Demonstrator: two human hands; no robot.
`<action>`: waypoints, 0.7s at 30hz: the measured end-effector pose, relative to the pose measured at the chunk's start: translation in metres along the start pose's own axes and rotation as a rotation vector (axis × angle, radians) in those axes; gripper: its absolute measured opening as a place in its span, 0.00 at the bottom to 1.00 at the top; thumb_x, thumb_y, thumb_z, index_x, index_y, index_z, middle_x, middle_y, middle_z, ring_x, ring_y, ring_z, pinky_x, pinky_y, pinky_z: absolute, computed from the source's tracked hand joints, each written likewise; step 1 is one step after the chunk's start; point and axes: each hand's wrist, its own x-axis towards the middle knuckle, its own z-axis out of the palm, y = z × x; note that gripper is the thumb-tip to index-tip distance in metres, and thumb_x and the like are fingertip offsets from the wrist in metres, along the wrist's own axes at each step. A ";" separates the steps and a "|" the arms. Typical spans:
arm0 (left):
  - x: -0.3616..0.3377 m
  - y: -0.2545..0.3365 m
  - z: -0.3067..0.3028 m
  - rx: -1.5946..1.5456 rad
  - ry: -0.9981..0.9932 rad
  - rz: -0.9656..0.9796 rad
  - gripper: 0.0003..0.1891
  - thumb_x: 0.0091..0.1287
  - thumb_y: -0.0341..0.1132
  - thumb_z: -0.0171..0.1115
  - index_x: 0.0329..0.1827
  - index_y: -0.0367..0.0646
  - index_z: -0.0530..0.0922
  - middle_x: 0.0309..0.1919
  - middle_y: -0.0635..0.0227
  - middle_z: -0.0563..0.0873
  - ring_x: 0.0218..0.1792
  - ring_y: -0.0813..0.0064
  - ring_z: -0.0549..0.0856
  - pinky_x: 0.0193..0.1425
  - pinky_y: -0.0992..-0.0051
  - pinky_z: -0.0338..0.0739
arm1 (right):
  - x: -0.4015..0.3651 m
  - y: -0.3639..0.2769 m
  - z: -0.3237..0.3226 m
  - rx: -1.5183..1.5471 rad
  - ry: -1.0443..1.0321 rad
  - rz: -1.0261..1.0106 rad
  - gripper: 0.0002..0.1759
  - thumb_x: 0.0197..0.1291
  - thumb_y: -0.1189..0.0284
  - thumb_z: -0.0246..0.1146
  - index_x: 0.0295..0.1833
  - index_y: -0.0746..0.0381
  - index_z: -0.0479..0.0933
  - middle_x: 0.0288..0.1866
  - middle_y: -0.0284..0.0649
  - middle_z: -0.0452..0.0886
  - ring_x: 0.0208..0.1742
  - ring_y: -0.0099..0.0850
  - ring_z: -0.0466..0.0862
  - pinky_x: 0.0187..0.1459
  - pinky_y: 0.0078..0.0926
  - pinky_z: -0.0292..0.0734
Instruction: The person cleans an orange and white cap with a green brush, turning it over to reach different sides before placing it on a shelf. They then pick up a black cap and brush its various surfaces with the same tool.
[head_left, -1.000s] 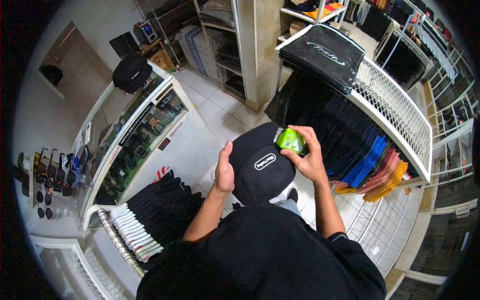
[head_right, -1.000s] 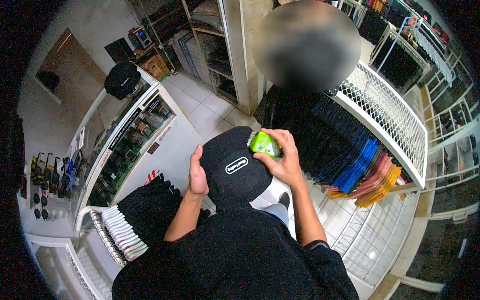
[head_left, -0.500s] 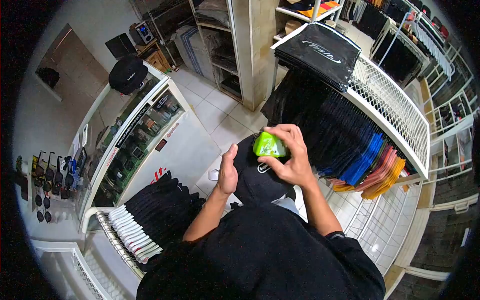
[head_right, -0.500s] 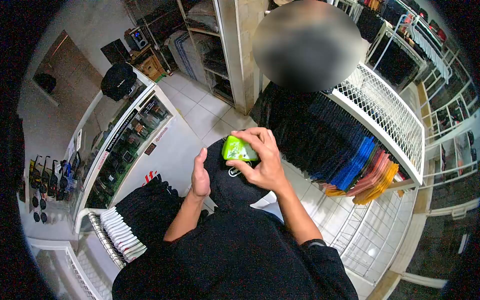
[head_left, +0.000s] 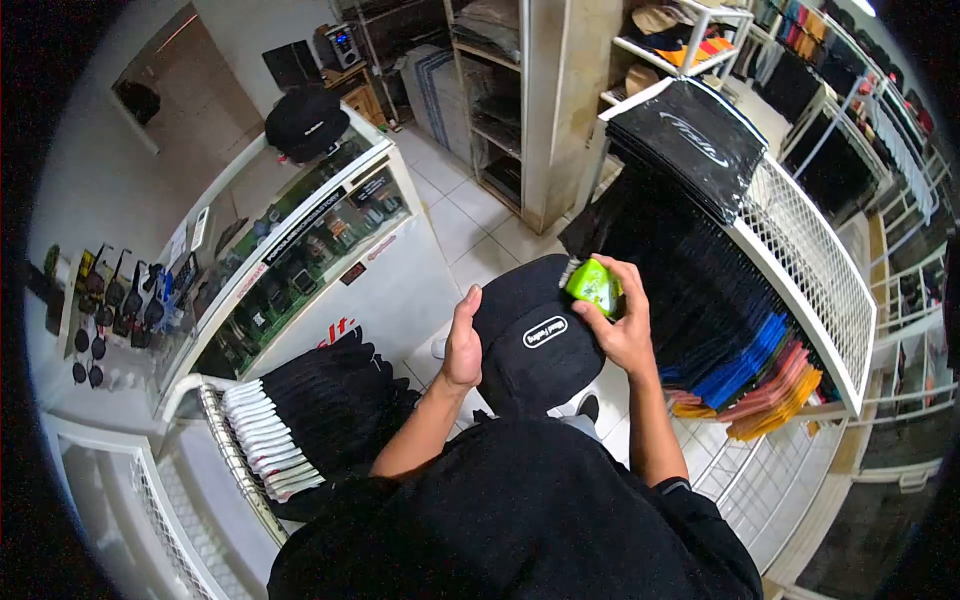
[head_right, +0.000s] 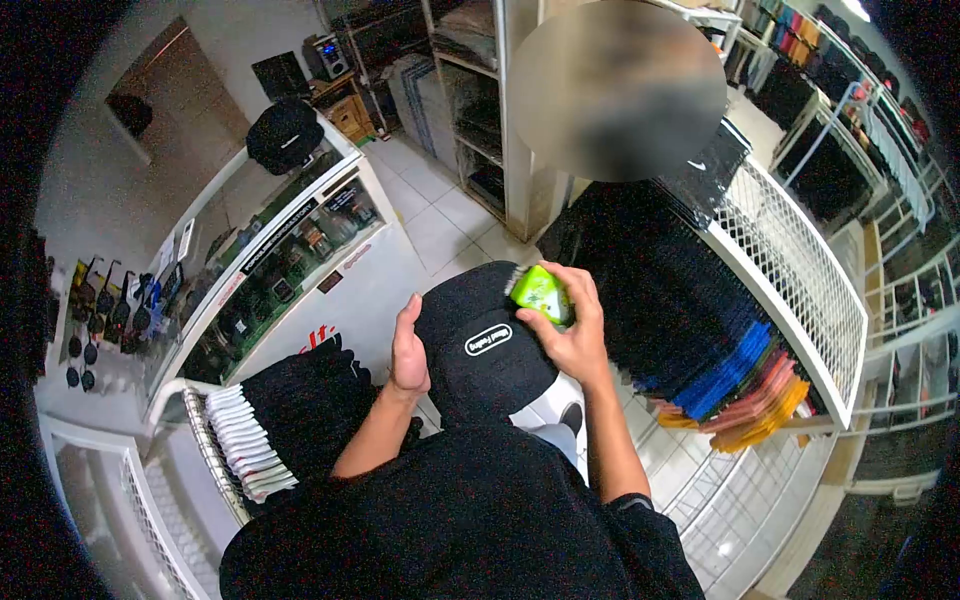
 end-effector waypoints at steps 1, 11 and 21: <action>0.002 0.001 -0.004 -0.027 -0.039 -0.027 0.28 0.85 0.49 0.41 0.69 0.34 0.77 0.65 0.58 0.84 0.66 0.65 0.83 0.77 0.63 0.71 | 0.001 -0.001 0.000 0.007 -0.023 0.022 0.37 0.47 0.64 0.84 0.65 0.60 0.82 0.57 0.47 0.82 0.60 0.45 0.81 0.64 0.40 0.75; -0.021 0.044 0.028 0.156 -0.050 0.104 0.32 0.87 0.51 0.41 0.58 0.26 0.84 0.57 0.55 0.89 0.59 0.72 0.87 0.67 0.70 0.78 | 0.006 0.002 0.009 -0.026 -0.088 -0.061 0.35 0.51 0.67 0.82 0.65 0.63 0.80 0.59 0.48 0.82 0.61 0.44 0.81 0.66 0.40 0.74; -0.019 0.047 0.038 0.279 -0.095 0.141 0.32 0.86 0.52 0.46 0.49 0.27 0.87 0.46 0.60 0.92 0.45 0.78 0.88 0.53 0.72 0.82 | 0.008 -0.007 0.007 0.024 0.018 0.040 0.34 0.52 0.69 0.81 0.65 0.63 0.80 0.57 0.47 0.82 0.60 0.41 0.82 0.64 0.35 0.75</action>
